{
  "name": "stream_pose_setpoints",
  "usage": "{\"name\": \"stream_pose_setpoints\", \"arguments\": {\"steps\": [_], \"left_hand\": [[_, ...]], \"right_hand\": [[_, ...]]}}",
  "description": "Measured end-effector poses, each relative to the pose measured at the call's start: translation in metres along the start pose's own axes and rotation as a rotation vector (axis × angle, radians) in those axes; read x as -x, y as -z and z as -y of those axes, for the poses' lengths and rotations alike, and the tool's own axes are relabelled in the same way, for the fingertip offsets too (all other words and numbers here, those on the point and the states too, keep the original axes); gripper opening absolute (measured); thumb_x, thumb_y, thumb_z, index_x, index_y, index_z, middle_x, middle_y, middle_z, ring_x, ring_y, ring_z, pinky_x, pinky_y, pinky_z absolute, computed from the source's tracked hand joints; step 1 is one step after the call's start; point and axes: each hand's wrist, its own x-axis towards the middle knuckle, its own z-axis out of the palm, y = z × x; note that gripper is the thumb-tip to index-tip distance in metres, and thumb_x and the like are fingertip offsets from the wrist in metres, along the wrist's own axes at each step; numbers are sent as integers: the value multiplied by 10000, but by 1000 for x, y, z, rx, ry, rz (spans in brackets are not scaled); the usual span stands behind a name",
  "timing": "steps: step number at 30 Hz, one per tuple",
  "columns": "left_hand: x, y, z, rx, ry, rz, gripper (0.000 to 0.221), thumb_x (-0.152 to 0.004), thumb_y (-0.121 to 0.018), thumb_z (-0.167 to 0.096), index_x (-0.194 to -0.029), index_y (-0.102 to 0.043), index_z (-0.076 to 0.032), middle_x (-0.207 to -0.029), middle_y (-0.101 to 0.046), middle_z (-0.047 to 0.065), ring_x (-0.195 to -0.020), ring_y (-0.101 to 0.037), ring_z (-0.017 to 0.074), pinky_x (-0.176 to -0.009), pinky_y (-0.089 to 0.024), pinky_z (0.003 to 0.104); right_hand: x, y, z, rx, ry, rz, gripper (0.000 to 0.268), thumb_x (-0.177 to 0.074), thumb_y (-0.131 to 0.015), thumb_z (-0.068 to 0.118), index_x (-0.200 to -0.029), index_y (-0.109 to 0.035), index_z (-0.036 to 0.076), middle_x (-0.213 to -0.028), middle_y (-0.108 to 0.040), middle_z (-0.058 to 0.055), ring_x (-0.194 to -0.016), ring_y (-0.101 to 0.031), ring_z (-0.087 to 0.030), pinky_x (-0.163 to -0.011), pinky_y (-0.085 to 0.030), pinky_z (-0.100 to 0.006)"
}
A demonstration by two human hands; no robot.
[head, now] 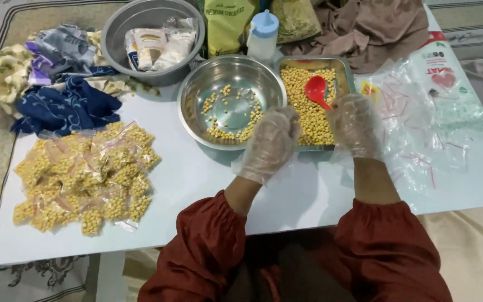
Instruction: A person wearing plastic gloves is sorting through yellow beans in a metal bowl and organizing small plastic bags already filled with beans on a workspace.
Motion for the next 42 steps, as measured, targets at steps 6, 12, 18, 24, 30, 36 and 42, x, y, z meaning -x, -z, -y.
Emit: {"name": "stream_pose_setpoints", "arguments": {"steps": [6, 12, 18, 24, 30, 36, 42], "left_hand": [[13, -47, -1, -526, -484, -67, 102, -859, -564, -113, -840, -663, -101, -770, -665, 68, -641, -614, 232, -609, -530, 360], [-30, -96, 30, -731, -421, 217, 189, -960, -627, -232, -1082, -739, -140, -942, -737, 58, -1016, -727, 217, -940, -548, 351], [-47, -125, 21, -75, -232, -151, 412, -874, -590, -184, -1244, -616, -3, -1185, -682, 220, -1242, -583, 391, -1086, -482, 495], [-65, -154, 30, 686, 462, -48, 870, -890, -686, -423, -1636, -297, -201, -1655, -249, 170, -1558, -207, 263, -1223, -181, 458], [-50, -106, -13, 683, 812, -67, 701, -887, -491, -400, -1531, -445, -126, -1484, -562, 128, -1318, -554, 284, -1085, -398, 364], [-51, -92, -29, 1309, 784, -84, 611, -788, -588, -365, -1293, -610, -21, -1480, -492, 213, -1436, -376, 381, -1148, -244, 637], [-68, -117, 9, 630, 568, -19, 523, -1081, -414, -325, -1576, -400, -160, -1432, -478, 226, -1206, -594, 149, -1057, -473, 252]], "right_hand": [[7, 5, 21, -123, -350, -99, 167, -929, -698, 135, -1005, -770, 5, -865, -721, -239, -914, -692, -440, -827, -528, -582], [-15, -47, -65, 31, -170, -188, 173, -891, -789, 117, -1000, -747, -10, -889, -734, -201, -894, -712, -426, -798, -566, -523], [-18, -75, -114, 967, 78, -221, 341, -1055, -632, 461, -1165, -719, 150, -1211, -727, -5, -1218, -635, -186, -1091, -476, -256], [-12, 1, -44, 498, 125, -119, 206, -890, -530, 91, -1070, -623, 60, -927, -620, -135, -762, -601, -297, -663, -500, -422], [14, 33, -10, 535, -143, 222, 297, -1128, -517, 251, -1204, -647, -5, -1070, -657, -128, -1099, -661, -237, -1009, -517, -300], [-19, 59, -23, 520, -91, 768, 210, -1009, -558, 491, -897, -612, 321, -882, -631, 117, -880, -713, -93, -786, -610, -262], [-48, 66, -60, 251, 21, 664, 306, -796, -661, 286, -988, -782, 82, -1025, -762, -105, -965, -704, -301, -904, -554, -412]]}}
